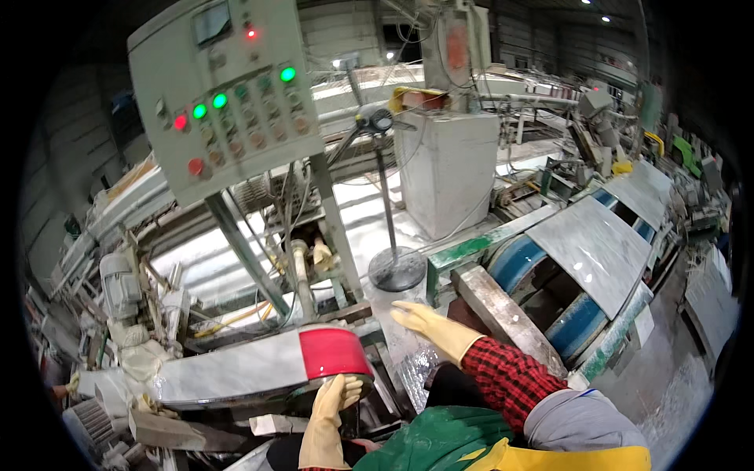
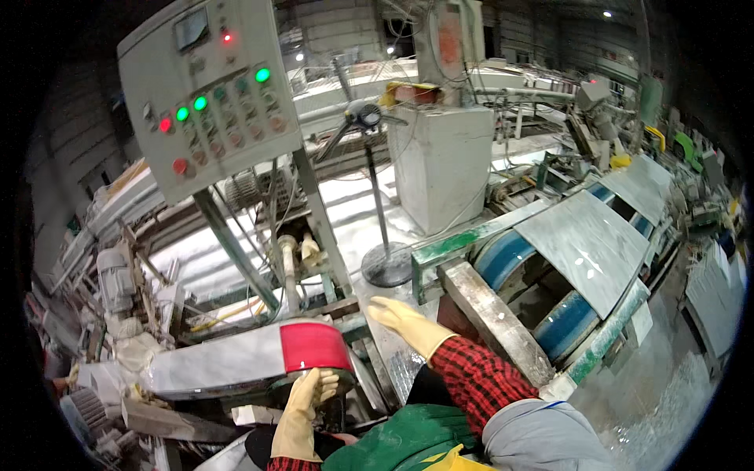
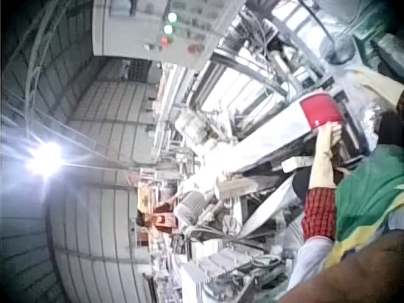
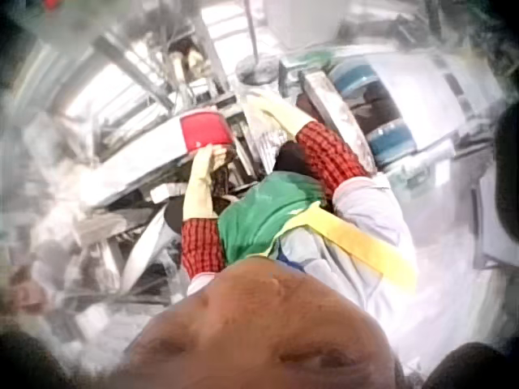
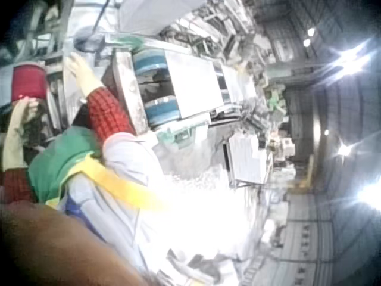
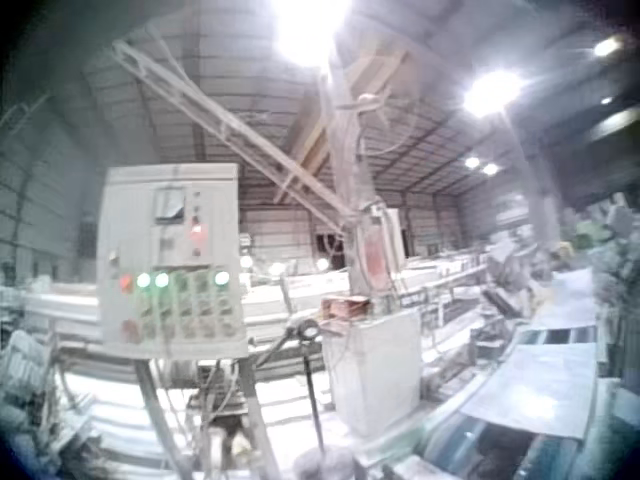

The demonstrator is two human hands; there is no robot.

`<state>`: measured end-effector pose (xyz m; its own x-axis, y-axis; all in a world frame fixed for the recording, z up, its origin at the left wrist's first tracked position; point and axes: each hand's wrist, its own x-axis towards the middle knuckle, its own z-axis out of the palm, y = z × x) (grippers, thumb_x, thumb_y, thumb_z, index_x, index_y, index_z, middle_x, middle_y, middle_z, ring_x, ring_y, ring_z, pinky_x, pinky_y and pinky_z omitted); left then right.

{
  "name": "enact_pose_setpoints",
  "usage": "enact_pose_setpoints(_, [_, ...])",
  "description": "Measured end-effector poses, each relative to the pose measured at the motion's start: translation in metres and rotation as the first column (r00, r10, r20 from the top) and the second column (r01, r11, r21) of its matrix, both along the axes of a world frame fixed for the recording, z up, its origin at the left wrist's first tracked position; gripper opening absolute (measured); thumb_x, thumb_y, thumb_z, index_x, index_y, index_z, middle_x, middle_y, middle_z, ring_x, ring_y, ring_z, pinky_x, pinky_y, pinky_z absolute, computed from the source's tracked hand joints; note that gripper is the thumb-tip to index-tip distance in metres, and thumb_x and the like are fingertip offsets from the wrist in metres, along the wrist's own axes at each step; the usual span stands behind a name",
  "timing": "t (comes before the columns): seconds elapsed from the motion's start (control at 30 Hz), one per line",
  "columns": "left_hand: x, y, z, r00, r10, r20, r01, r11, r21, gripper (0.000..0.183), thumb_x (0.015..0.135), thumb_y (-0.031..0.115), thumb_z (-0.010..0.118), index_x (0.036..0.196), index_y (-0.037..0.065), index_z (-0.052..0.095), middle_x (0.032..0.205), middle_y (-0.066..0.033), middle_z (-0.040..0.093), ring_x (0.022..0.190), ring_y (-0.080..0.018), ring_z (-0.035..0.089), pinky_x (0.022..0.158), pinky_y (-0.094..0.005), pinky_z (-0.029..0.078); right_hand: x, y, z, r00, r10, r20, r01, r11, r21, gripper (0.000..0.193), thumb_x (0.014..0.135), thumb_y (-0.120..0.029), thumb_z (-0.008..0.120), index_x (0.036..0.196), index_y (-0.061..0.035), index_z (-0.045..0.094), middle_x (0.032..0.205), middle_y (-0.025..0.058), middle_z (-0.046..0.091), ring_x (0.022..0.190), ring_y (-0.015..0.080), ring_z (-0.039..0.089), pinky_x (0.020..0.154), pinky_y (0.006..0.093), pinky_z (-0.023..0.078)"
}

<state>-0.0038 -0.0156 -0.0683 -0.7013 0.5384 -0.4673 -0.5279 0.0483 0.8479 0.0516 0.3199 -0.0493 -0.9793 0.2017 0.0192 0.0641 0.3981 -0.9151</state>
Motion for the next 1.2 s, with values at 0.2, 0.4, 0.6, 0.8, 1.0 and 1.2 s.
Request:
enact_pose_setpoints(0.2, [0.007, -0.014, -0.017, 1.0, 0.009, 0.001, -0.008, 0.995, -0.098, 0.052, 0.098, 0.042, 0.062, 0.124, -0.003, 0.062, 0.115, -0.0194, 0.07, 0.098, -0.0267, 0.07, 0.084, -0.0382, 0.059, 0.136, 0.145, 0.041, 0.767, -0.634, -0.103, 0.491, 0.475, 0.731, 0.032, 0.076, -0.028, 0.068, 0.096, -0.003, 0.068, 0.101, 0.0254, 0.067, 0.096, 0.0428, 0.065, 0.085, 0.0516, 0.051])
enact_pose_setpoints(0.4, [-0.001, -0.017, -0.026, 0.999, 0.042, 0.002, -0.042, 0.995, -0.092, 0.057, 0.1, 0.042, 0.058, 0.129, -0.007, 0.057, 0.123, -0.0224, 0.066, 0.1, -0.0307, 0.07, 0.086, -0.0404, 0.059, 0.311, 0.203, -0.002, 0.355, -0.905, -0.235, 0.59, 0.022, 0.807, 0.073, 0.078, -0.033, 0.071, 0.138, -0.0011, 0.045, 0.146, 0.0228, 0.043, 0.138, 0.0393, 0.037, 0.116, 0.0494, 0.027])
enact_pose_setpoints(0.6, [-0.003, -0.01, -0.028, 0.998, -0.057, 0.024, 0.059, 0.995, -0.084, 0.058, 0.1, 0.042, 0.056, 0.127, -0.009, 0.057, 0.119, -0.0242, 0.067, 0.102, -0.0324, 0.069, 0.087, -0.0433, 0.059, 0.322, 0.216, -0.041, 0.37, -0.906, -0.206, 0.5, 0.007, 0.866, 0.078, 0.085, -0.038, 0.062, 0.147, 0.0016, 0.037, 0.156, 0.0266, 0.033, 0.146, 0.0418, 0.026, 0.121, 0.051, 0.018])
enact_pose_setpoints(0.8, [-0.007, -0.005, -0.025, 0.998, -0.037, 0.049, 0.043, 0.991, -0.128, 0.066, 0.098, 0.05, 0.056, 0.128, -0.009, 0.055, 0.117, -0.0226, 0.068, 0.099, -0.0308, 0.069, 0.087, -0.0411, 0.059, 0.313, 0.2, -0.025, 0.322, -0.946, -0.032, 0.502, 0.142, 0.853, 0.08, 0.09, -0.041, 0.056, 0.152, 0.0019, 0.032, 0.16, 0.0247, 0.028, 0.151, 0.0393, 0.02, 0.124, 0.0496, 0.012])
enact_pose_setpoints(1.0, [-0.007, -0.005, -0.021, 0.999, -0.006, 0.045, 0.009, 0.998, -0.069, 0.058, 0.098, 0.047, 0.057, 0.122, -0.006, 0.058, 0.111, -0.0213, 0.07, 0.092, -0.0303, 0.071, 0.081, -0.04, 0.06, 0.314, 0.191, -0.023, 0.361, -0.932, -0.015, 0.445, 0.158, 0.882, 0.083, 0.09, -0.045, 0.055, 0.154, 0.0028, 0.029, 0.161, 0.0247, 0.025, 0.151, 0.0393, 0.02, 0.124, 0.049, 0.012])
enact_pose_setpoints(1.2, [-0.005, -0.002, -0.013, 0.996, 0.092, -0.002, -0.092, 0.993, -0.072, 0.057, 0.098, 0.047, 0.059, 0.122, -0.004, 0.059, 0.112, -0.0184, 0.07, 0.089, -0.0292, 0.07, 0.079, -0.0392, 0.06, 0.312, 0.186, -0.022, 0.374, -0.927, -0.028, 0.459, 0.159, 0.874, 0.084, 0.088, -0.042, 0.06, 0.151, 0.0043, 0.032, 0.159, 0.0267, 0.028, 0.15, 0.0409, 0.021, 0.123, 0.0495, 0.014])
